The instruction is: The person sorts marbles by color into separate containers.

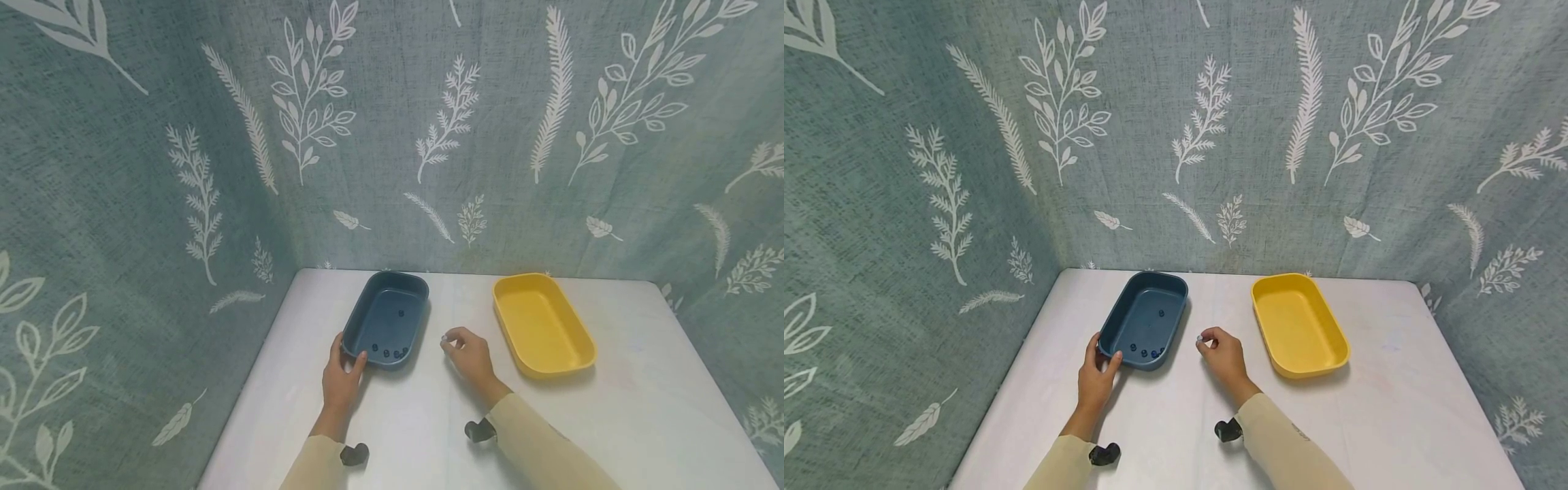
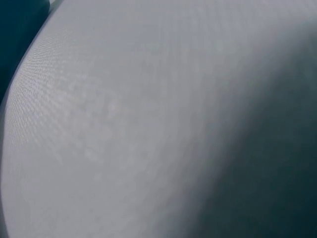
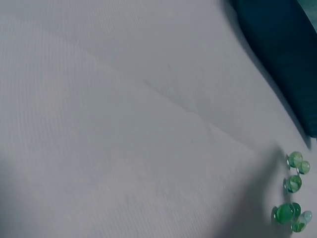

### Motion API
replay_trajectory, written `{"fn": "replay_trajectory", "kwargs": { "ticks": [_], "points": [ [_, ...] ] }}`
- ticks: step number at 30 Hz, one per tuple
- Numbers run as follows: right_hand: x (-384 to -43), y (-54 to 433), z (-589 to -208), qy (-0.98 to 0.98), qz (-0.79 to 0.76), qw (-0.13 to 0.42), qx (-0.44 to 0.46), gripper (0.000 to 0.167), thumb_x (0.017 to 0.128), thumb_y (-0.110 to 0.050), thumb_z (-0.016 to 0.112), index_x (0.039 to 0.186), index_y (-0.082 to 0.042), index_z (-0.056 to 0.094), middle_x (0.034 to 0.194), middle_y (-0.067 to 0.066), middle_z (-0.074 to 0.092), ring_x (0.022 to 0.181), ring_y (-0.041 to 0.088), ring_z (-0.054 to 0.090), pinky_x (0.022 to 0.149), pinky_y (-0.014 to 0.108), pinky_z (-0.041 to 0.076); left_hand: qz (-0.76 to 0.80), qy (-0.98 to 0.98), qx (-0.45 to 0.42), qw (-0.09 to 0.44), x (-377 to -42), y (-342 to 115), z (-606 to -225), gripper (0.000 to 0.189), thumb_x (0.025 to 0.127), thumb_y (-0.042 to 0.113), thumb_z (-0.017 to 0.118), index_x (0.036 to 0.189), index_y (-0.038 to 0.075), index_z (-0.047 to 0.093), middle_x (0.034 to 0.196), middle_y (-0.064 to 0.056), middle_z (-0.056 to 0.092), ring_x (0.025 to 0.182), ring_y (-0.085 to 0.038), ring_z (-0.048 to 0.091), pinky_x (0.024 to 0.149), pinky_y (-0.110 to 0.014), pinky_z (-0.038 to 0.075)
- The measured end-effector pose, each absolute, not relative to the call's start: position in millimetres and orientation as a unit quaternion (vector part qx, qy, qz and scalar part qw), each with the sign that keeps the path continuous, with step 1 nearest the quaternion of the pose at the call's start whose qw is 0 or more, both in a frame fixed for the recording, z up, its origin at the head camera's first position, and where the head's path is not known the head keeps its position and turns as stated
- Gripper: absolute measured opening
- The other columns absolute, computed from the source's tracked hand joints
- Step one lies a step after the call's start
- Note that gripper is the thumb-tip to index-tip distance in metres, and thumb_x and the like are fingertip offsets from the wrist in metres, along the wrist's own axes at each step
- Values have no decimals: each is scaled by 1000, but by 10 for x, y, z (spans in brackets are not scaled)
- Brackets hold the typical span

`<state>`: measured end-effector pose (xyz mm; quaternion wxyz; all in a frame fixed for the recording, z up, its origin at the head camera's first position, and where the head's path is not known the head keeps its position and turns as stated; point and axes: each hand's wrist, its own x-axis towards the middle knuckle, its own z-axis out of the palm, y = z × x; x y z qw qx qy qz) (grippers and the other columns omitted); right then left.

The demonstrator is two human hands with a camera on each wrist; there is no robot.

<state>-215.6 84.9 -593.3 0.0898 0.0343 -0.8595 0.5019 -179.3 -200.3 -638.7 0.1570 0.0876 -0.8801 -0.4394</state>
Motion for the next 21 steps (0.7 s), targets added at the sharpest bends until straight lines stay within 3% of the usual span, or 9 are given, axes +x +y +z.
{"fn": "replay_trajectory", "kwargs": {
  "ticks": [13,15,17,21],
  "points": [
    [-2137,678,-5907,-865,493,85,25,13,82,-18,76,93,-13,71,85,-5,68,73,14,54,65,32,45,-443,-878,86,161,-1791,-2017,-6390,76,92,48,63,153,19,28,154,-2,35,141,-26,32,114,-47,26],
    [-2135,656,-5898,-865,494,87,28,14,82,-18,76,94,-12,71,85,-4,69,73,14,54,70,36,46,-443,-878,86,159,-1792,-2020,-6395,76,93,48,63,153,19,28,154,-2,35,141,-25,32,114,-46,25],
    [-2137,637,-5887,-865,493,86,33,14,82,-17,75,94,-12,71,86,-4,69,73,15,55,82,43,45,-444,-878,85,157,-1790,-2022,-6398,76,93,47,63,153,19,27,155,-1,35,141,-24,32,115,-45,25],
    [-2140,597,-5866,-866,493,74,35,15,83,-19,75,96,-12,71,88,-3,69,74,15,55,105,57,31,-447,-877,83,154,-1781,-2018,-6391,75,93,46,63,153,20,26,155,0,34,141,-23,31,115,-44,24]
  ]
}}
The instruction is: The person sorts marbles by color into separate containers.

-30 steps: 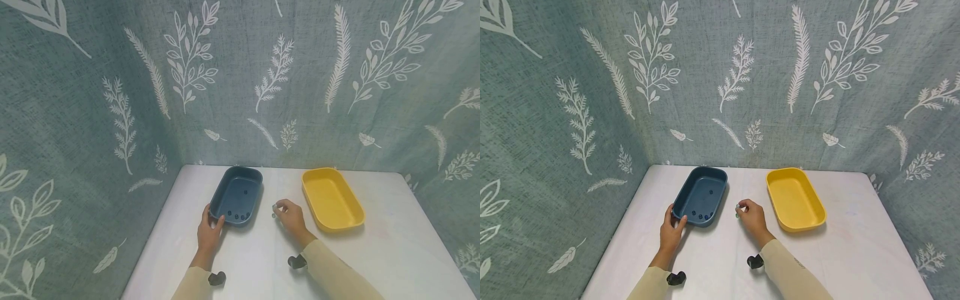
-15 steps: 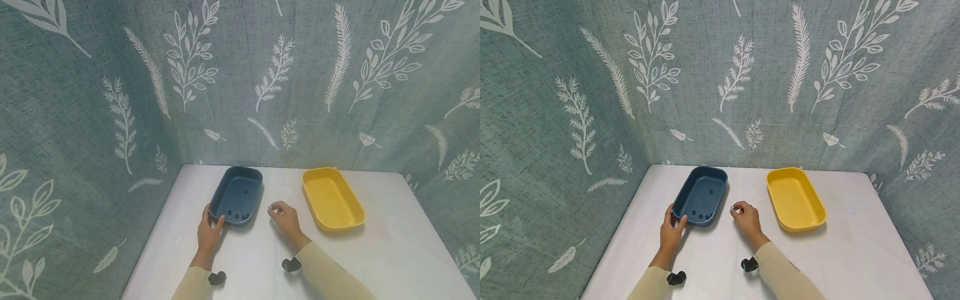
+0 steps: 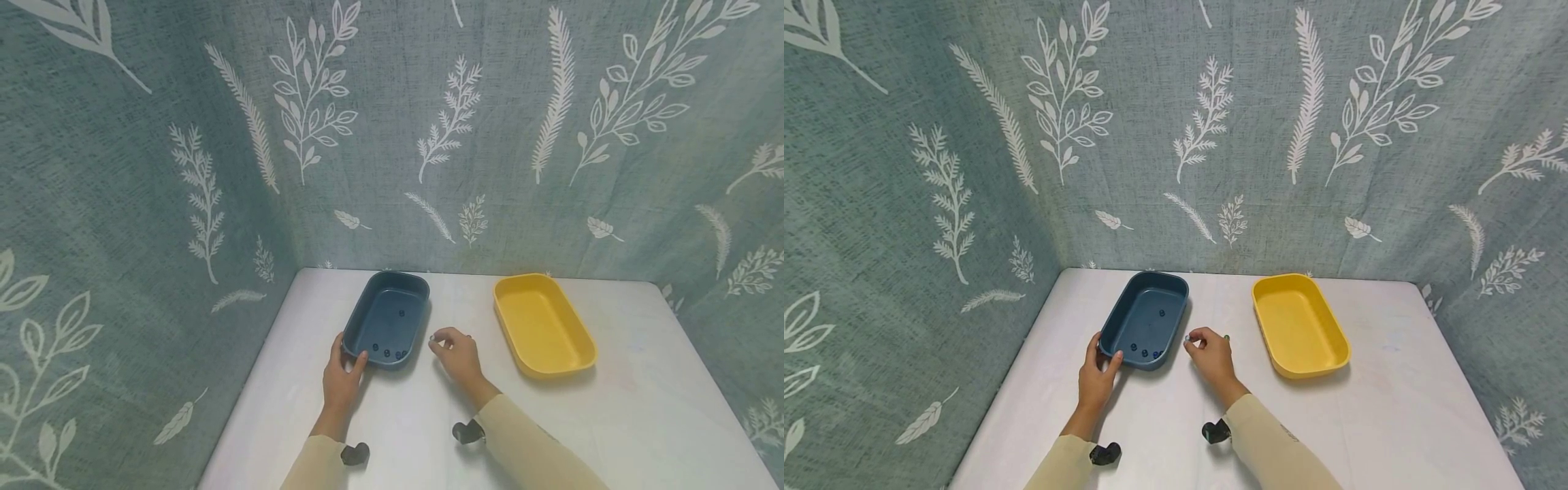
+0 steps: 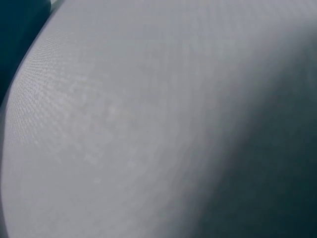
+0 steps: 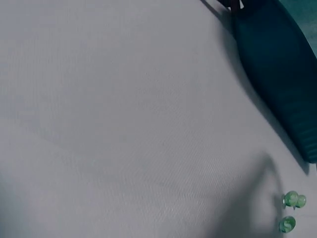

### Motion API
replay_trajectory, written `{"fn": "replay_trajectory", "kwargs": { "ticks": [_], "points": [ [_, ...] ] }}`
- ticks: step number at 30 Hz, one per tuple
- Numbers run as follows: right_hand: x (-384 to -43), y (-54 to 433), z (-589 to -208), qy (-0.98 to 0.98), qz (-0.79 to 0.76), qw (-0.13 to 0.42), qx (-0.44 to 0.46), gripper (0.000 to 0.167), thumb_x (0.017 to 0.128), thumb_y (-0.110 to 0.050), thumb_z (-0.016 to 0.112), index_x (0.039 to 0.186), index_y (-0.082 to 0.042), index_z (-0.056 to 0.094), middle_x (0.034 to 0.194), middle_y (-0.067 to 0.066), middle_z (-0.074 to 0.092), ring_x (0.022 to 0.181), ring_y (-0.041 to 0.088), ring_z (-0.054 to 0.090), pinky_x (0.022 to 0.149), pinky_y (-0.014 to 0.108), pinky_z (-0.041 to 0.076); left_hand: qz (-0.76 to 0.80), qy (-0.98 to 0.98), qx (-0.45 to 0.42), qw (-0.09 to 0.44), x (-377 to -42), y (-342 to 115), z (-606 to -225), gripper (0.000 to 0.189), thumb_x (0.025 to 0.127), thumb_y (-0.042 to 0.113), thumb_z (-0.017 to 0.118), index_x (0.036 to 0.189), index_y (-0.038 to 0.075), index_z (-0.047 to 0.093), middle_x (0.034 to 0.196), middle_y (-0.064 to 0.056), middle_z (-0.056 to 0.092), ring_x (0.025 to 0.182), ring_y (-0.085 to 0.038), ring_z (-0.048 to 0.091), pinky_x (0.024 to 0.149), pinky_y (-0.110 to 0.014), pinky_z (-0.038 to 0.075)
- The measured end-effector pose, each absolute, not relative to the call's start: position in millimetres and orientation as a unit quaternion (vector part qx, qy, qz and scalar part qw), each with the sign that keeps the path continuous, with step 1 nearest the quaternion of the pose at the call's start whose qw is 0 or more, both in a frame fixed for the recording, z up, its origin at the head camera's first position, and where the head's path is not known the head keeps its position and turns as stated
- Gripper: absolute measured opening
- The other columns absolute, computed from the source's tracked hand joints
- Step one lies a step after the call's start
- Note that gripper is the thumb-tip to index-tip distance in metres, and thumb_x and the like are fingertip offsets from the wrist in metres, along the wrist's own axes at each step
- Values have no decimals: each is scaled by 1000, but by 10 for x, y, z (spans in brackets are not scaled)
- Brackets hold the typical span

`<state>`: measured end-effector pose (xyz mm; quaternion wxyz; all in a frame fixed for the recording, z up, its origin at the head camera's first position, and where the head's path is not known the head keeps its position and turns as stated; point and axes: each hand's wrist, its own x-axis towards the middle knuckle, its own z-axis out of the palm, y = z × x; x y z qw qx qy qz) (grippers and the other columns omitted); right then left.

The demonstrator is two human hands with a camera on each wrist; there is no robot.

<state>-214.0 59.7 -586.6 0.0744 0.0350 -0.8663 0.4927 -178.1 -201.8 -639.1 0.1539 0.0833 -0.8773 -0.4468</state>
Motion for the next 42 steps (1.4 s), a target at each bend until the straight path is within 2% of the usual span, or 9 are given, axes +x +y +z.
{"fn": "replay_trajectory", "kwargs": {
  "ticks": [2,5,16,17,19,22,25,33,42],
  "points": [
    [-2145,574,-5864,-869,489,68,34,15,84,-20,75,97,-12,71,88,-4,69,75,15,55,110,60,21,-445,-878,83,155,-1779,-2016,-6386,75,93,45,64,153,20,27,155,0,35,141,-24,32,115,-45,25],
    [-2147,545,-5860,-873,483,64,34,16,85,-21,74,98,-12,71,90,-4,70,76,15,55,111,62,16,-444,-878,84,159,-1778,-2010,-6378,75,92,45,65,153,19,28,154,-1,36,141,-25,33,114,-47,25],
    [-2150,481,-5835,-878,473,69,36,16,85,-21,75,99,-15,70,92,-6,70,77,12,55,110,69,10,-449,-875,86,157,-1772,-2006,-6366,75,92,45,64,153,20,27,154,-3,35,141,-26,31,115,-48,24],
    [-2147,478,-5832,-876,476,69,38,16,85,-21,75,99,-15,70,92,-6,70,77,12,55,109,68,12,-449,-876,85,157,-1771,-2009,-6369,75,92,45,64,153,20,27,155,-3,35,141,-26,31,115,-48,24],
    [-2144,469,-5829,-871,485,69,40,15,85,-19,76,98,-14,70,92,-5,70,77,12,55,106,61,28,-448,-876,84,156,-1769,-2012,-6377,75,93,45,64,154,21,26,155,-2,35,142,-25,30,115,-47,24],
    [-2139,452,-5830,-864,497,64,46,16,84,-16,76,99,-12,70,93,-5,69,76,12,55,85,42,48,-450,-875,84,156,-1763,-2011,-6373,75,93,43,64,154,24,25,155,0,34,142,-23,30,116,-45,23],
    [-2132,434,-5832,-863,500,55,46,17,84,-16,75,100,-12,70,93,-5,68,76,11,55,65,30,48,-449,-876,86,155,-1760,-2007,-6364,75,93,43,64,154,24,25,155,-1,34,142,-23,30,116,-45,23],
    [-2110,377,-5816,-868,493,38,37,15,84,-20,76,98,-19,70,92,-10,68,74,10,54,61,28,46,-447,-876,89,156,-1768,-2006,-6362,74,93,44,64,153,23,27,154,-2,35,141,-25,31,115,-46,24],
    [-2083,307,-5816,-867,489,53,72,17,85,-22,75,100,-13,71,90,-10,67,72,10,53,62,26,46,-453,-873,86,159,-1769,-2005,-6366,74,93,44,64,153,22,27,154,0,37,141,-23,33,115,-45,24]
  ]
}}
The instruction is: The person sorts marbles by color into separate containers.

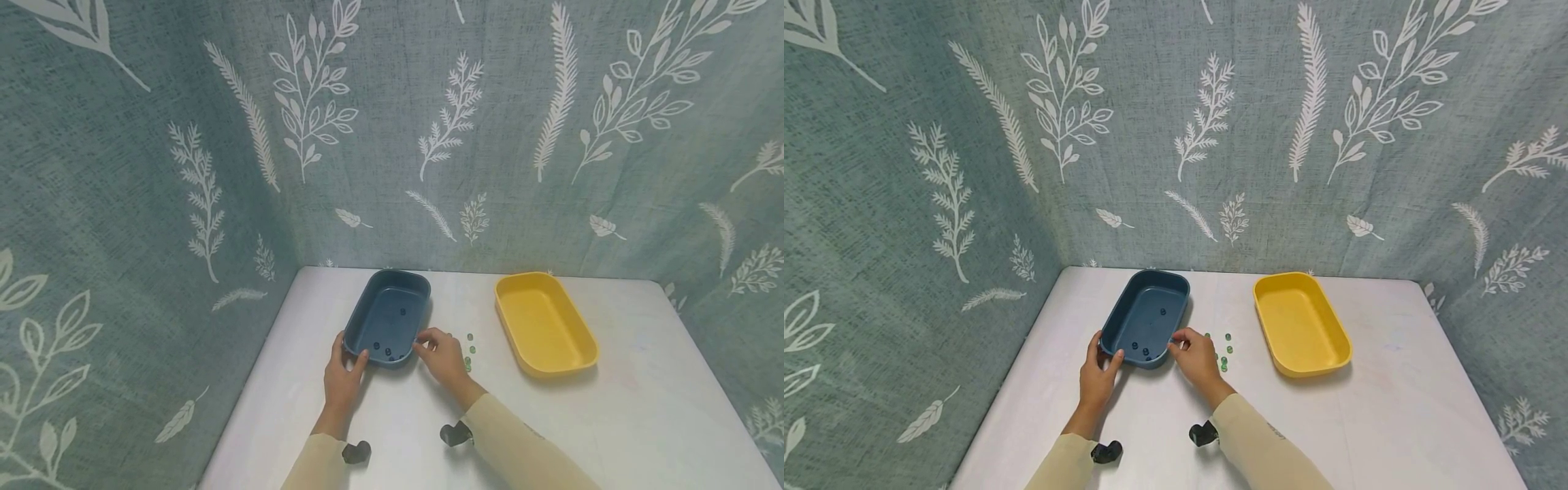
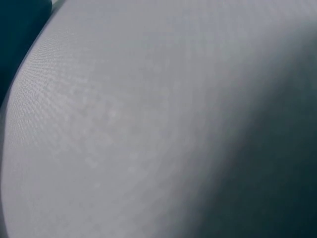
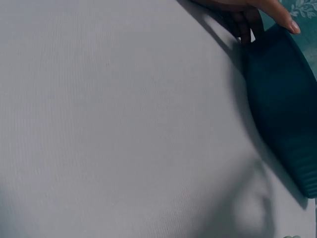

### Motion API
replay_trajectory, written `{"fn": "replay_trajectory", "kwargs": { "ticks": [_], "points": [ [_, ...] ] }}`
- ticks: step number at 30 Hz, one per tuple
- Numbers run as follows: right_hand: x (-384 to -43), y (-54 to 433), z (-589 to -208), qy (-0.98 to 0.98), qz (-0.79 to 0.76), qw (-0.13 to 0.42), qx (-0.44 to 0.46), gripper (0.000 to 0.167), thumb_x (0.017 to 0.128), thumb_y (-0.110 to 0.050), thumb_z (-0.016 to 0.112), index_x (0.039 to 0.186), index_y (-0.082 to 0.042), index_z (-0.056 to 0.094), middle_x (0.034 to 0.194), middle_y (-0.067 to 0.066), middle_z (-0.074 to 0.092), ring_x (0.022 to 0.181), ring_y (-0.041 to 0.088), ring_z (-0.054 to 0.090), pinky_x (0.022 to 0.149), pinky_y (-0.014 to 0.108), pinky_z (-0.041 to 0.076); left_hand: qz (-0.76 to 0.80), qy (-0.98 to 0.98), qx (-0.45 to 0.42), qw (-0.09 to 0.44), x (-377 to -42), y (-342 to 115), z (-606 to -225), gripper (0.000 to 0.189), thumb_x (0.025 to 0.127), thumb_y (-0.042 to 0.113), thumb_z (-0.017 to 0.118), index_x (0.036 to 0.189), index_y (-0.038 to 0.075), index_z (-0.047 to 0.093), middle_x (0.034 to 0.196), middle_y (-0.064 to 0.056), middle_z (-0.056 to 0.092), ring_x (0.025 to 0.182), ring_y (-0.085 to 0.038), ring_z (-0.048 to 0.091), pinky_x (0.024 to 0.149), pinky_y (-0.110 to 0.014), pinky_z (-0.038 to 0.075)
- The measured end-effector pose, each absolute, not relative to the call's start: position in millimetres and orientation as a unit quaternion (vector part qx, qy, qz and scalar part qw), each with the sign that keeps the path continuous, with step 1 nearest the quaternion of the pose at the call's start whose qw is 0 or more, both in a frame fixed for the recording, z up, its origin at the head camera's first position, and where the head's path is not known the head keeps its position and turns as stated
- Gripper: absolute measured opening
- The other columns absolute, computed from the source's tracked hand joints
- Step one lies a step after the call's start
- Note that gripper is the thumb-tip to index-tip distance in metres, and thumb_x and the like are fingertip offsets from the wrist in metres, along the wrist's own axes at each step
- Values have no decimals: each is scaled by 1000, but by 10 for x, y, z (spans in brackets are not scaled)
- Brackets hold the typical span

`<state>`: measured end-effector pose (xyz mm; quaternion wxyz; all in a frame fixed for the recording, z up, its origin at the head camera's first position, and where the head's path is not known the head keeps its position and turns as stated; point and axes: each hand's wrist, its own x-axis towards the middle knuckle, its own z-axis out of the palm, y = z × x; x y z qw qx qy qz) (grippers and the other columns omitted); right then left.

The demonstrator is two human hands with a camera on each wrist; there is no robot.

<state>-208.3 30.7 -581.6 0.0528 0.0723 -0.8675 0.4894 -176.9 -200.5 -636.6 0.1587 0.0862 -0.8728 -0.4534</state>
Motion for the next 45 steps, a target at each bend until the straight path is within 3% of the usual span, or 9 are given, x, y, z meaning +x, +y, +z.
{"fn": "replay_trajectory", "kwargs": {
  "ticks": [18,45],
  "points": [
    [-1998,188,-5851,-862,499,31,84,19,88,-26,72,103,-16,70,94,-9,67,74,8,55,62,24,51,-461,-869,89,155,-1783,-2000,-6329,75,92,45,65,153,19,29,154,-3,37,140,-26,33,114,-48,25],
    [-1939,96,-5946,-875,467,23,123,17,86,-24,75,100,-16,71,82,-12,54,76,6,53,64,21,50,-458,-873,77,147,-1767,-2025,-6326,76,93,44,65,153,19,26,154,-2,36,141,-24,32,114,-46,25]
  ]
}}
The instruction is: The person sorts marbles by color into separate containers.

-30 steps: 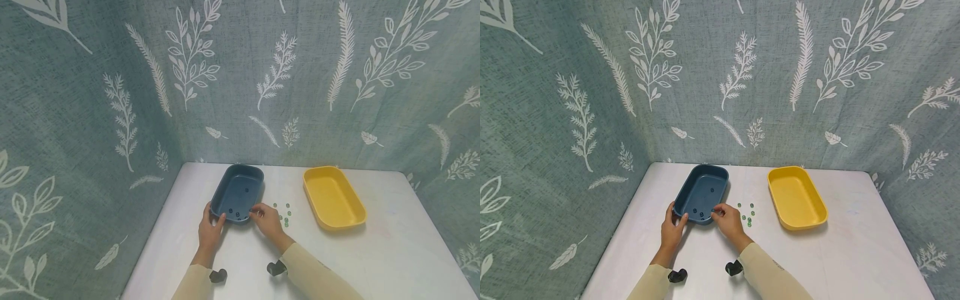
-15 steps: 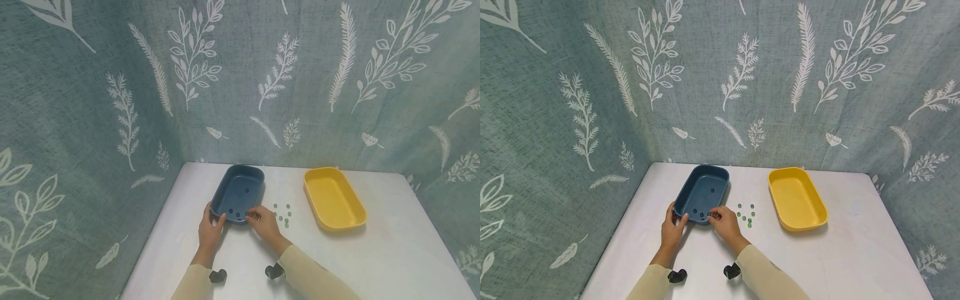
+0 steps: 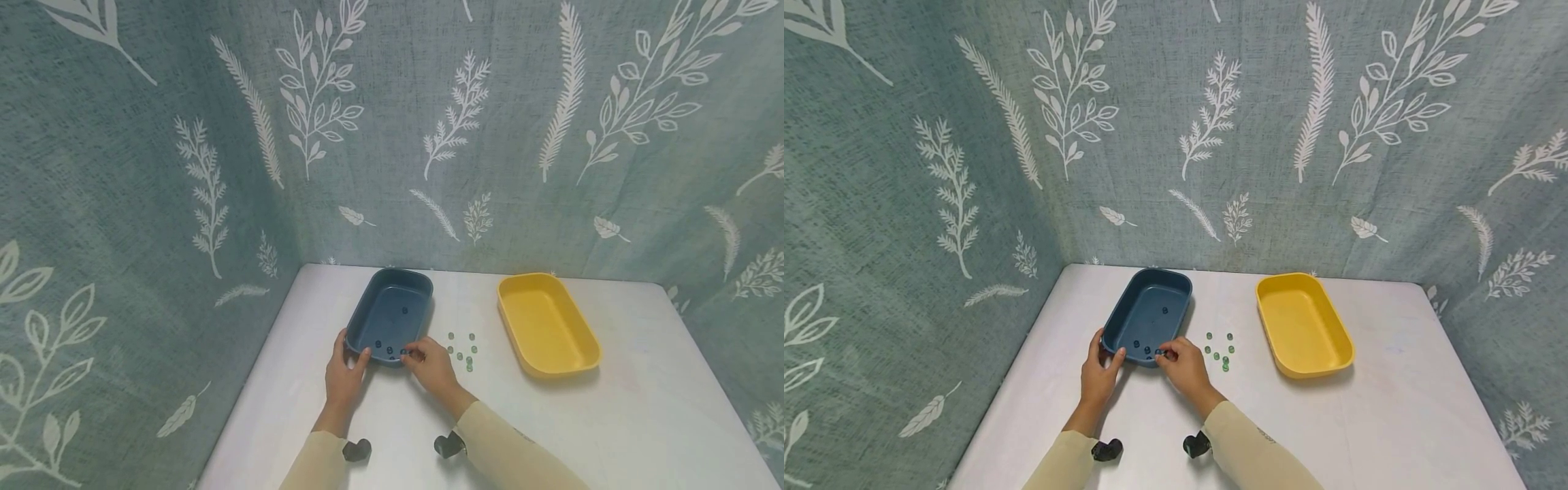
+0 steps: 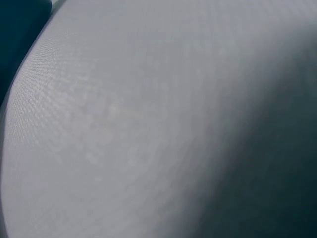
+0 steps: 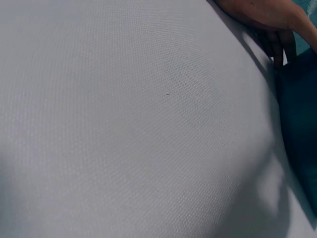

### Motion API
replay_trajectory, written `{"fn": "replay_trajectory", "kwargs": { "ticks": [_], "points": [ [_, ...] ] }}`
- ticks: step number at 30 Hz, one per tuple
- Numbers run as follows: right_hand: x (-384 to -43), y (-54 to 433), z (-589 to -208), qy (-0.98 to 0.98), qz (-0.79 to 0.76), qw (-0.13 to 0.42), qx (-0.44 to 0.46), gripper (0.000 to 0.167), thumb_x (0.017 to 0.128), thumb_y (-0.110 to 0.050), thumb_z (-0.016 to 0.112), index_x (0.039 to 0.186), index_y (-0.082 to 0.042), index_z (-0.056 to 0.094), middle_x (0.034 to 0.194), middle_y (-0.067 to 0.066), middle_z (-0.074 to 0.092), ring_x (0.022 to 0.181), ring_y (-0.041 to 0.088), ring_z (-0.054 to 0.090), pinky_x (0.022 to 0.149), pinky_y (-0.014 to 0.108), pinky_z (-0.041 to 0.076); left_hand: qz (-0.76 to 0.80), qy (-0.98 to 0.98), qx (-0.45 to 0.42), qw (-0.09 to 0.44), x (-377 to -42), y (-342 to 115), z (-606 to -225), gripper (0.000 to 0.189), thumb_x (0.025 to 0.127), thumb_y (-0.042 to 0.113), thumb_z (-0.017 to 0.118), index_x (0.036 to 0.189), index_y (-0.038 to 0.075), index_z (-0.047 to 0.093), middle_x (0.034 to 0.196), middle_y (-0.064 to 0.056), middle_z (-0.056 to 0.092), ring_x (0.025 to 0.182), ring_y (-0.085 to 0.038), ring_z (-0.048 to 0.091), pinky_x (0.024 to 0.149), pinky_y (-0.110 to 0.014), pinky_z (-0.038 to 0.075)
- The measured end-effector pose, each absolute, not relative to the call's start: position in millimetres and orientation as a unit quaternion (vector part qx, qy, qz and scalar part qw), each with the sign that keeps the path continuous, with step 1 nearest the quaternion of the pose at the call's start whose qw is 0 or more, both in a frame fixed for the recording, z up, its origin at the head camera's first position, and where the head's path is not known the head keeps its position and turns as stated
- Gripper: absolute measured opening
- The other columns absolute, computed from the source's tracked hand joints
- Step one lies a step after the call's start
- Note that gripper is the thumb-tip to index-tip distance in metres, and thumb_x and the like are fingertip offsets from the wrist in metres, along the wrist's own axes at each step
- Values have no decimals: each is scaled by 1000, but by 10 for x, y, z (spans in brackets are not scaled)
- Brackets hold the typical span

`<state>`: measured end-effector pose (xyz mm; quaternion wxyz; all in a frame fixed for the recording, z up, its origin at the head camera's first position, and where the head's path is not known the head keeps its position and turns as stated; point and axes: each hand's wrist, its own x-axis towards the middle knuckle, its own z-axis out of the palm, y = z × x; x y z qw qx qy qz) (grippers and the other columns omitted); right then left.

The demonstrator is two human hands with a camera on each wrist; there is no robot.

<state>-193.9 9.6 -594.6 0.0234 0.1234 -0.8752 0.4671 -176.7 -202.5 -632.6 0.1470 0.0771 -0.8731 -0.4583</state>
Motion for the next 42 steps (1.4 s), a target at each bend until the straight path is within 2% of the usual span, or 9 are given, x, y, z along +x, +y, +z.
{"fn": "replay_trajectory", "kwargs": {
  "ticks": [16,22,31,38,42],
  "points": [
    [-1935,116,-5971,-876,465,23,125,18,86,-25,75,100,-15,70,85,-12,55,78,5,53,67,21,51,-458,-871,75,158,-1772,-2009,-6337,76,92,42,66,153,17,28,151,-6,41,137,-29,39,112,-50,28],
    [-1936,125,-5989,-877,464,23,123,19,87,-26,74,102,-15,70,86,-12,56,79,6,54,68,21,51,-457,-871,81,160,-1777,-1998,-6335,76,92,45,65,153,18,28,152,-4,39,139,-28,35,113,-50,27],
    [-1914,136,-6000,-868,477,32,131,20,86,-23,75,102,-12,72,85,-11,58,77,6,55,68,22,51,-463,-869,78,157,-1756,-1998,-6318,76,93,42,65,153,16,28,153,-7,38,140,-29,34,113,-50,26],
    [-1889,167,-5994,-868,478,35,132,19,87,-22,74,104,-14,72,87,-11,60,76,5,54,66,22,51,-460,-870,77,158,-1760,-2004,-6335,75,93,41,66,153,20,27,153,-5,38,140,-27,33,114,-48,26],
    [-1887,199,-5994,-867,481,37,129,20,87,-23,74,105,-13,72,90,-12,62,76,6,55,67,22,51,-461,-869,73,166,-1758,-2004,-6326,75,93,40,66,153,17,28,153,-6,38,140,-27,33,114,-49,25]
  ]
}}
